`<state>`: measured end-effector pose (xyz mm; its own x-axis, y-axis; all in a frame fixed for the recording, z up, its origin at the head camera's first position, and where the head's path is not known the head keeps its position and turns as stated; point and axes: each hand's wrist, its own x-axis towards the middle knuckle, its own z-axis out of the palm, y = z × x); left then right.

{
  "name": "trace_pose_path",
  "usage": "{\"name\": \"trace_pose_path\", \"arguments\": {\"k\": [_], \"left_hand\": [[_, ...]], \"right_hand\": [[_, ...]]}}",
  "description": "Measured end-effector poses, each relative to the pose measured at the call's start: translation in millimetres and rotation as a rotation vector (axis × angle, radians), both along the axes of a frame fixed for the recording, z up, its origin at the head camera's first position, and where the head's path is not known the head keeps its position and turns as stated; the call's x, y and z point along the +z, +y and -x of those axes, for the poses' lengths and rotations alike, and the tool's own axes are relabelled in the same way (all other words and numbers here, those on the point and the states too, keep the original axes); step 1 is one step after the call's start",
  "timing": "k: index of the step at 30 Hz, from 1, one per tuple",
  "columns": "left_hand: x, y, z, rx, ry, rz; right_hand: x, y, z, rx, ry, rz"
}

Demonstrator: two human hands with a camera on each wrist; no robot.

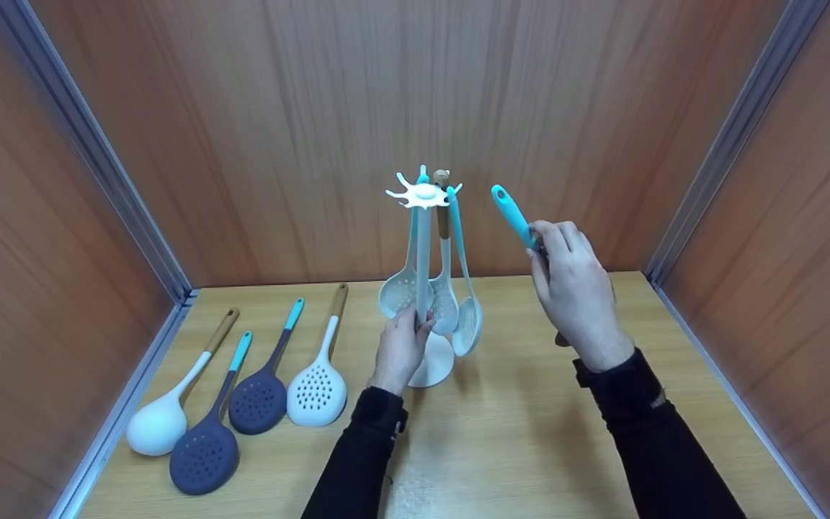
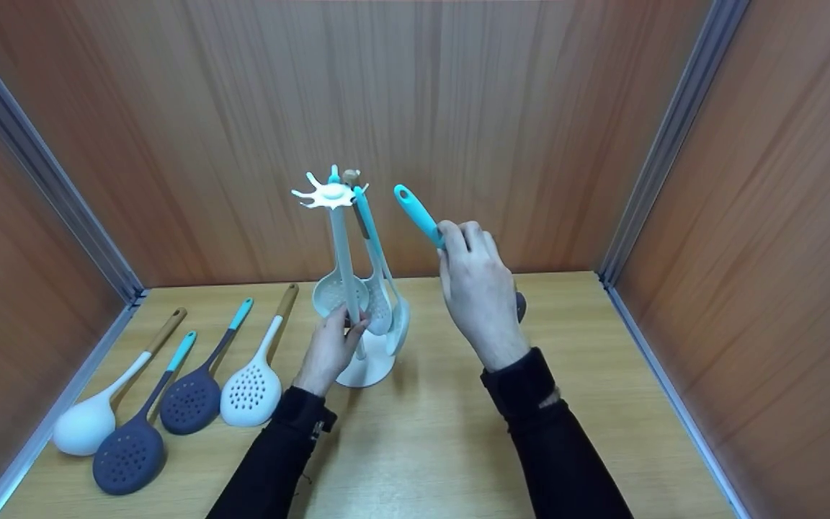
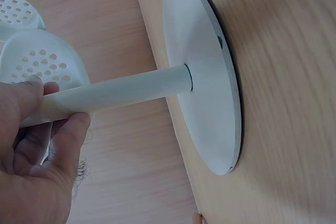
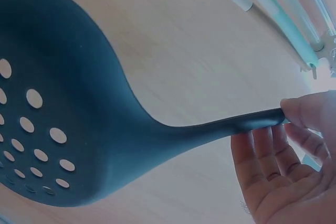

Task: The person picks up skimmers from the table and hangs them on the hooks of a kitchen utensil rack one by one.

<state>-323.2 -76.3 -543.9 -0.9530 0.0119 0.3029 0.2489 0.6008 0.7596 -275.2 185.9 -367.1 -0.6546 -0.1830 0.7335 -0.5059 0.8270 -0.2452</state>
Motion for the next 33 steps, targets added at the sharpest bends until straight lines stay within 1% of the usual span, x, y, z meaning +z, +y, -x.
{"name": "trace_pose_path", "arguments": {"k": [2,11,17,20,27,33], "left_hand": [[0.1,0,0.7,0.0,-0.017,-0.006],[1.3,0,1.7,0.003,-0.054,-0.011],[1.9,1,2.8,0.012,-0.068,-0.005],[2.5,1,2.5,0.013,-0.08,-0.015],[0.8,1,0.6,0.011,-0.036,0.005],[0.7,1,2.2,0.018,-0.055,0.001]], "right_hand": [[0.6,-3,-1.3,0.007,0.002,-0.003],[3.1,-14,-8.2,0.028,0.017,-0.009],[3.2,-22,-11.1,0.044,0.031,-0.018],[3.7,-26,-12.9,0.054,0.034,-0.02],[1.5,-34,-13.1,0.08,0.067,-0.023],[1.7,-39,-13.1,0.087,0.039,-0.028]]}}
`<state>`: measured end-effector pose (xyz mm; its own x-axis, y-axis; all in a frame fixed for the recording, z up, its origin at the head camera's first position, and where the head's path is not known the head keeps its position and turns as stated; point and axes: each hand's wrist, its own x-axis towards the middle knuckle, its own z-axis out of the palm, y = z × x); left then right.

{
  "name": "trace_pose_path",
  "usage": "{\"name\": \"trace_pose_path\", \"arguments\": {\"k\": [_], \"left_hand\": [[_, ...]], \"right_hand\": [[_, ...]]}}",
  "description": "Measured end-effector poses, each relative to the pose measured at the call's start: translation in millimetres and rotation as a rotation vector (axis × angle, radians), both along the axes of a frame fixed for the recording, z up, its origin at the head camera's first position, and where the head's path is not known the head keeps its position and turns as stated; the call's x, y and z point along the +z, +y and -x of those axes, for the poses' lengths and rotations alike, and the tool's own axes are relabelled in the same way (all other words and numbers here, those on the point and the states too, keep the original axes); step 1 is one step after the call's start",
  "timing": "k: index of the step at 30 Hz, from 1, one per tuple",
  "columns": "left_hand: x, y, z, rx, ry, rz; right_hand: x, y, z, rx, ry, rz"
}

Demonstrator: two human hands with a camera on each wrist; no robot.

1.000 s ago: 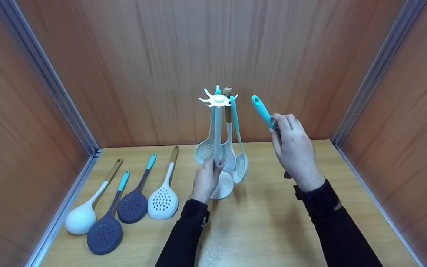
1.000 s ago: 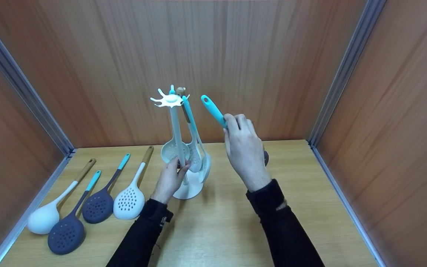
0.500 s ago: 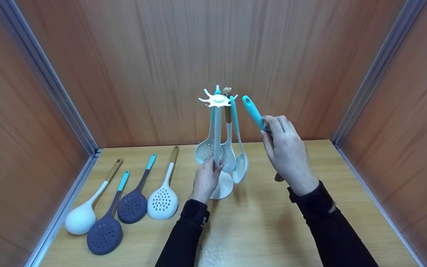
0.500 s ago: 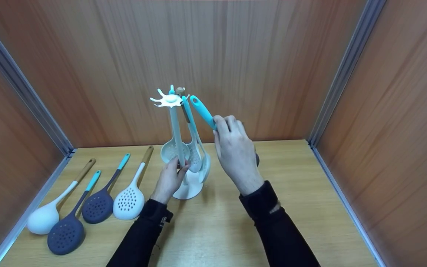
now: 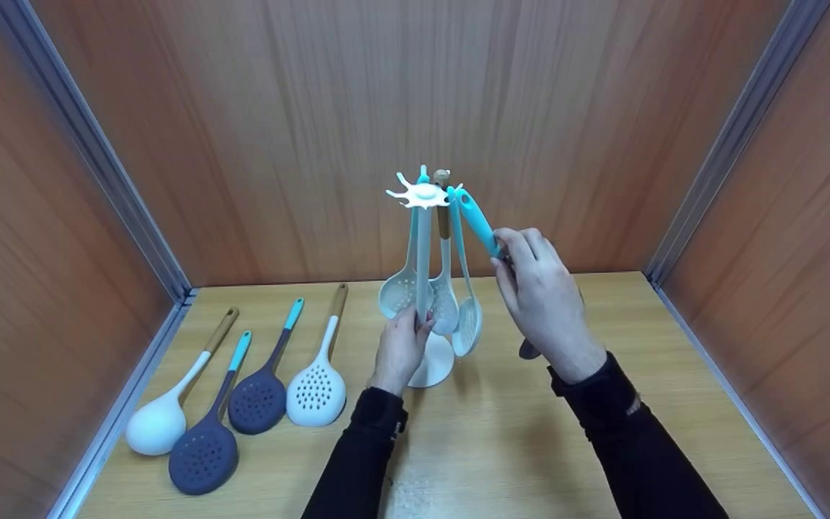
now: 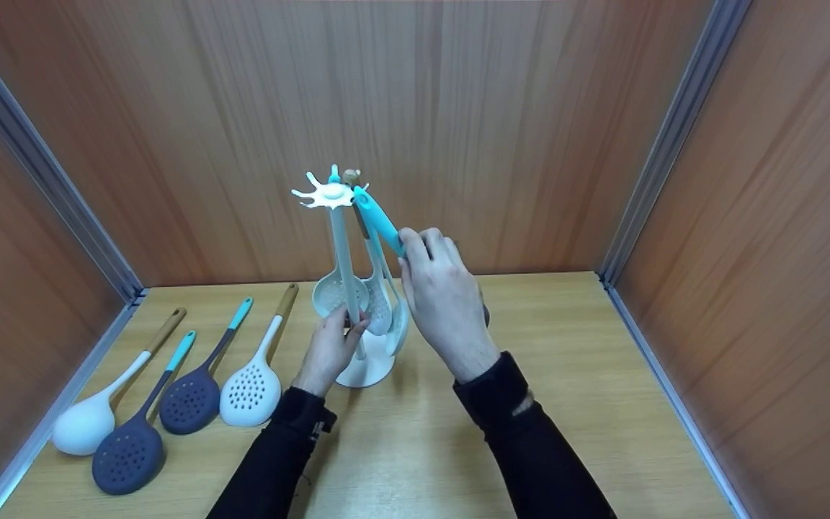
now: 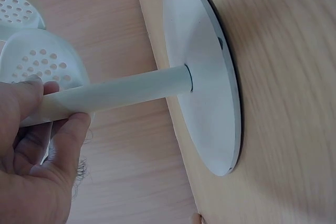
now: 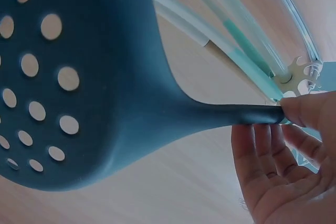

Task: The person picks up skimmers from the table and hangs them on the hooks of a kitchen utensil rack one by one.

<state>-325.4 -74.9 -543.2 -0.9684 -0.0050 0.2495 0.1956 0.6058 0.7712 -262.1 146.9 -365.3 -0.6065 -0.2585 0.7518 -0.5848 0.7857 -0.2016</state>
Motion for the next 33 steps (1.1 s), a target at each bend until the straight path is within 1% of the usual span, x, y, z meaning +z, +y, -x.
{"name": "trace_pose_path", "arguments": {"k": [7,13,16,23,33], "left_hand": [[1.6,0,0.3,-0.005,-0.009,-0.006],[2.6,0,0.5,-0.001,-0.016,0.002],[2.6,0,0.5,-0.001,-0.02,-0.008],[-0.2,-1,-0.6,-0.013,0.026,-0.009],[0.9,-1,-1.3,-0.013,0.018,-0.02]], "right_hand": [[0.7,-4,-0.7,-0.003,-0.035,-0.007],[0.5,-7,0.3,-0.003,-0.055,-0.008],[0.5,-8,1.0,-0.002,-0.059,-0.01],[-0.4,-9,2.5,0.003,-0.051,-0.015],[-0.8,-11,4.4,0.007,-0.089,-0.007]]}}
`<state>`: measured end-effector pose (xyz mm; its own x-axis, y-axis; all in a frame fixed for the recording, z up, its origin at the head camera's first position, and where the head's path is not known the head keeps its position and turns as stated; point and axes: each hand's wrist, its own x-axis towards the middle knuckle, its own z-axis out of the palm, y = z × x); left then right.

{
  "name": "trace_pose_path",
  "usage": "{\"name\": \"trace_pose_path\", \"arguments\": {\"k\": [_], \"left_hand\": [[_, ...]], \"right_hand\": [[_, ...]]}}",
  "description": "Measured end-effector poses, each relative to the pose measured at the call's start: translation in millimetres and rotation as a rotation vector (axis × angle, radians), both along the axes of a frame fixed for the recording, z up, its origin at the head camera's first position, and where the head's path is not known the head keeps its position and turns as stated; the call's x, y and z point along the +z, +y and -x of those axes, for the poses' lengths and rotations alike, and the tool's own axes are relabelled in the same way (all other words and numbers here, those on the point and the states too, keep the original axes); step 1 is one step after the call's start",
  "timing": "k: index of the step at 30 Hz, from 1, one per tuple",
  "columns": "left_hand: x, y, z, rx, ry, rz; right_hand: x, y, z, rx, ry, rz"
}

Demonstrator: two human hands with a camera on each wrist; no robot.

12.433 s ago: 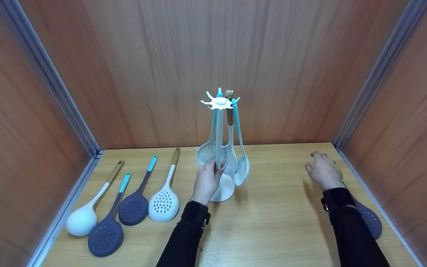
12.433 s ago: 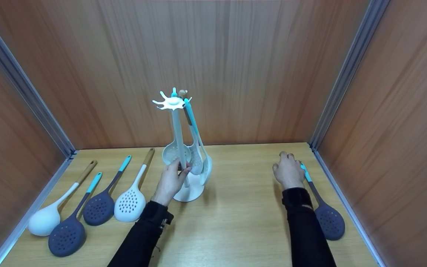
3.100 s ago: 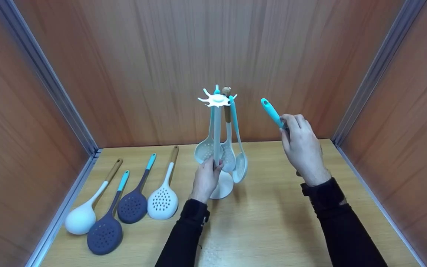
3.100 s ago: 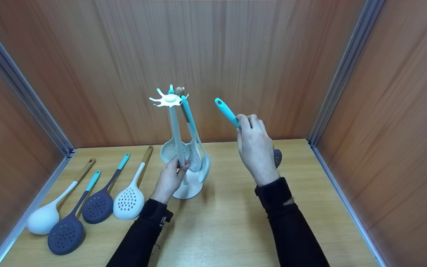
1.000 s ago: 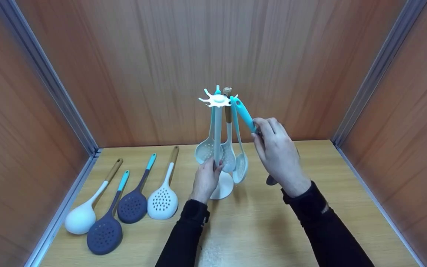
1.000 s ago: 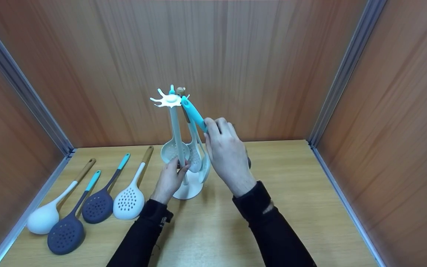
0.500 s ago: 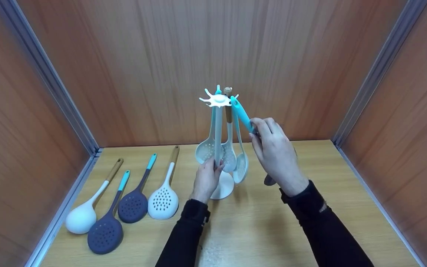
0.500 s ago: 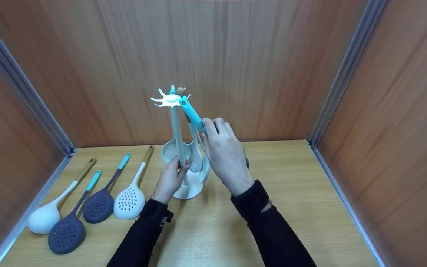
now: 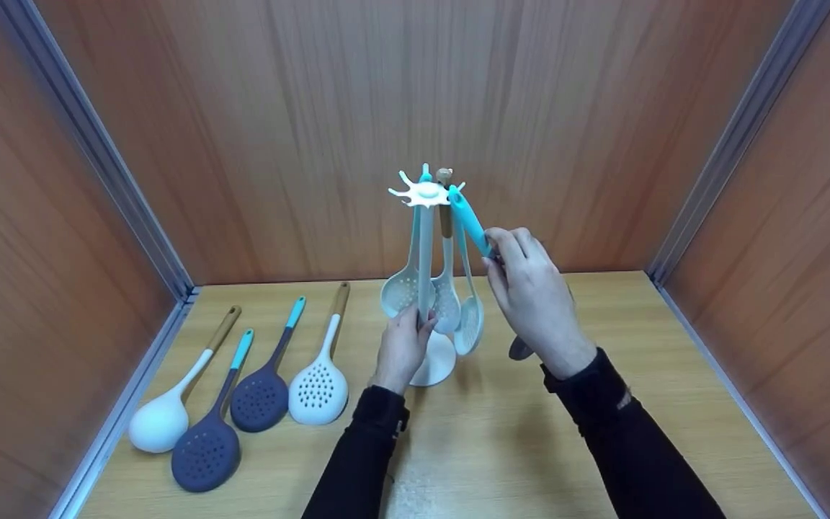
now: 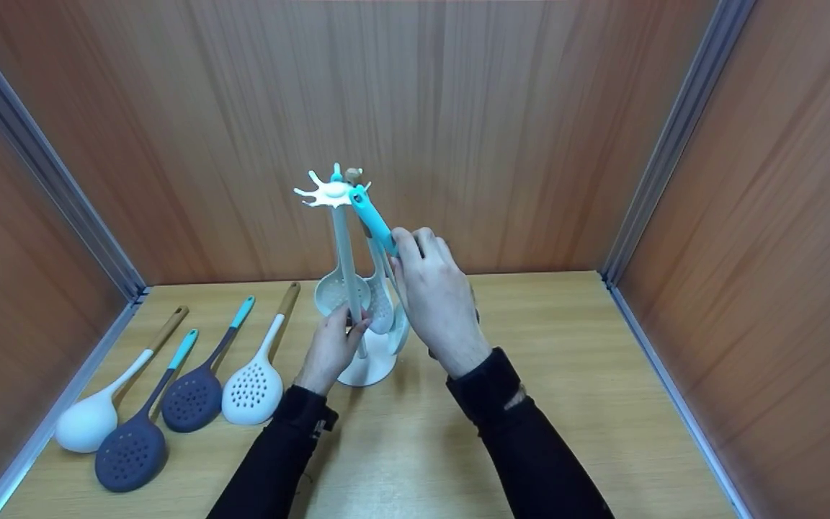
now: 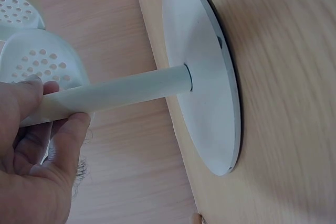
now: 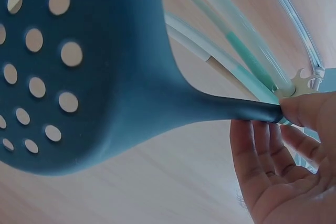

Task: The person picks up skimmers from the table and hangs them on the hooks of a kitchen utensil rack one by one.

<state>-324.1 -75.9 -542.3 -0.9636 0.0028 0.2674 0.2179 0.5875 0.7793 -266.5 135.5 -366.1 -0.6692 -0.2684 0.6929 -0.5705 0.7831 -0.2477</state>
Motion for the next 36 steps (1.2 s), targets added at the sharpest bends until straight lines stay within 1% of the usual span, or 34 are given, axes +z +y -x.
{"name": "trace_pose_path", "arguments": {"k": [5,11,14,18,21,27,30,36], "left_hand": [[0.8,0.3,0.8,0.001,-0.016,-0.004],[1.5,1.1,2.3,0.013,-0.059,-0.009],[0.8,1.4,2.8,0.015,-0.06,-0.008],[-1.8,0.5,0.8,0.004,0.008,0.012],[-2.7,-0.3,-0.4,-0.004,0.044,0.022],[-3.0,-0.5,0.8,-0.006,0.043,0.018],[-2.6,-0.2,1.3,-0.004,0.028,0.015],[-0.1,0.7,2.0,0.007,-0.024,-0.001]], "right_hand": [[-0.4,-1.2,0.8,0.004,-0.013,0.005],[-2.3,-1.9,1.3,0.002,-0.007,-0.001],[-3.0,-2.3,2.1,0.003,-0.007,-0.003],[-4.7,-2.7,3.0,0.013,0.014,0.0],[-5.6,-3.1,2.6,0.018,0.023,0.002],[-7.2,-4.5,2.4,0.015,-0.008,0.005],[-8.2,-5.8,2.6,0.02,-0.015,0.004],[-9.7,-7.2,3.6,0.027,-0.042,-0.001]]}}
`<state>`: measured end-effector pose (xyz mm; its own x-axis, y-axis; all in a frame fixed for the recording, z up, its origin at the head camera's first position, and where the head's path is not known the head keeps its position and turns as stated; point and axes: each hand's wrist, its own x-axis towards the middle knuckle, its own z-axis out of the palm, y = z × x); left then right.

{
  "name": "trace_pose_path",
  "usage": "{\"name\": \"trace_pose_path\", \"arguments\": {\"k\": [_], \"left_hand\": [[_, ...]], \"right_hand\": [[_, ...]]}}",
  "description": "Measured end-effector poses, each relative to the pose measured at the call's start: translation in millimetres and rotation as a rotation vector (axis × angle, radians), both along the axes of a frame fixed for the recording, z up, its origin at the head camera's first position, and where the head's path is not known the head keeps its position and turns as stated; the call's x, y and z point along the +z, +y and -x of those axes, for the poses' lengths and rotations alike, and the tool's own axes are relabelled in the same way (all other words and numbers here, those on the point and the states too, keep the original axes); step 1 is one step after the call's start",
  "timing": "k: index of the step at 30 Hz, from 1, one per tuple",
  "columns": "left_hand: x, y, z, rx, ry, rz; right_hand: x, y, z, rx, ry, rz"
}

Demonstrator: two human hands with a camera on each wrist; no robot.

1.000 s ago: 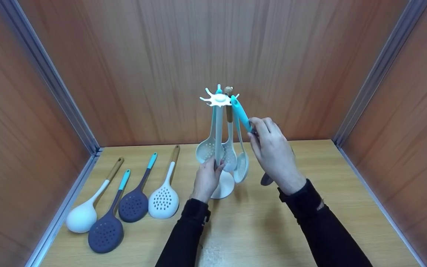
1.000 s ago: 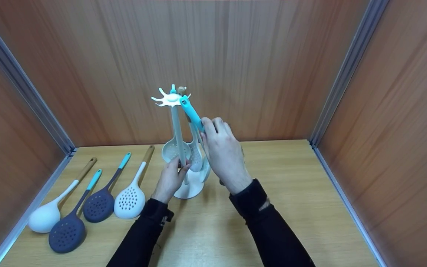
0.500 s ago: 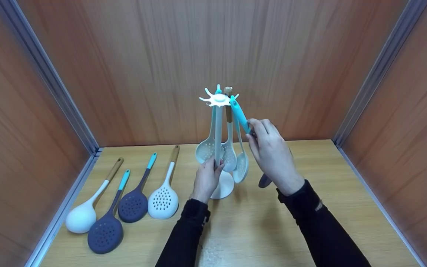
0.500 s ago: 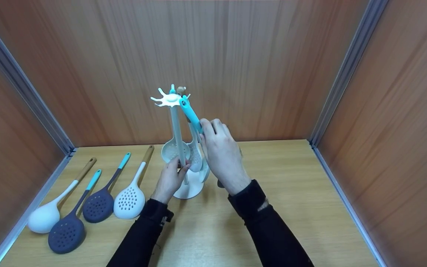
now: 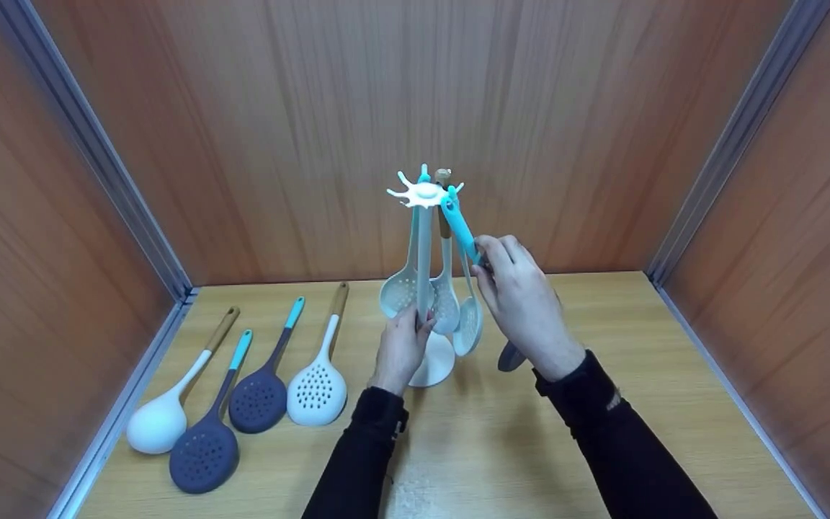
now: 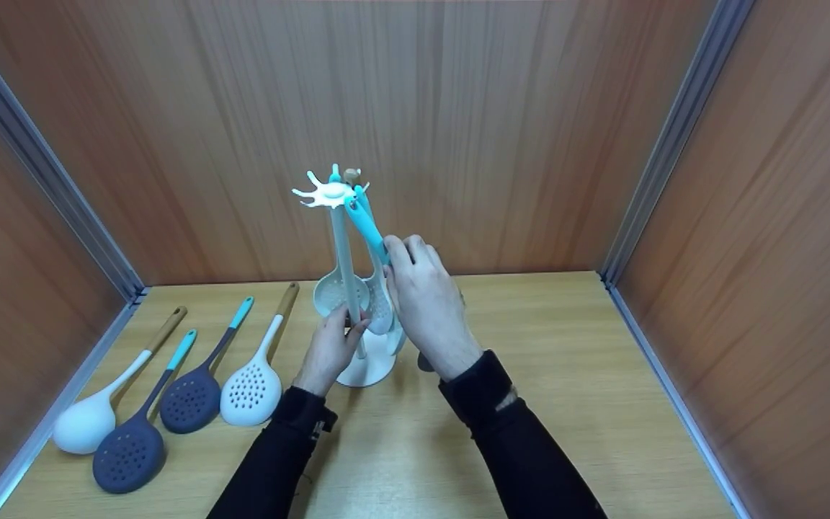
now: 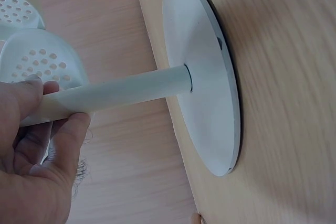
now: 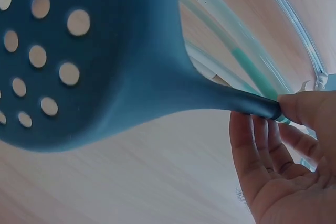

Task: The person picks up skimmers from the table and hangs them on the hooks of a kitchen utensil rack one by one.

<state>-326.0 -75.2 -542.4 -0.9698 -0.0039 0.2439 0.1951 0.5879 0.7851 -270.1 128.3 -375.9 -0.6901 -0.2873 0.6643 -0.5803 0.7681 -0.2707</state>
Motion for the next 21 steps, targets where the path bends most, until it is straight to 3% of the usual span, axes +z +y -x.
{"name": "trace_pose_path", "arguments": {"k": [13,21], "left_hand": [[-2.3,0,-0.4,-0.011,0.034,0.019],[1.0,1,0.4,0.006,-0.025,0.011]], "right_hand": [[-8.0,-2,8.1,0.052,0.001,0.016],[-13.2,-7,10.3,0.088,-0.06,0.065]]}}
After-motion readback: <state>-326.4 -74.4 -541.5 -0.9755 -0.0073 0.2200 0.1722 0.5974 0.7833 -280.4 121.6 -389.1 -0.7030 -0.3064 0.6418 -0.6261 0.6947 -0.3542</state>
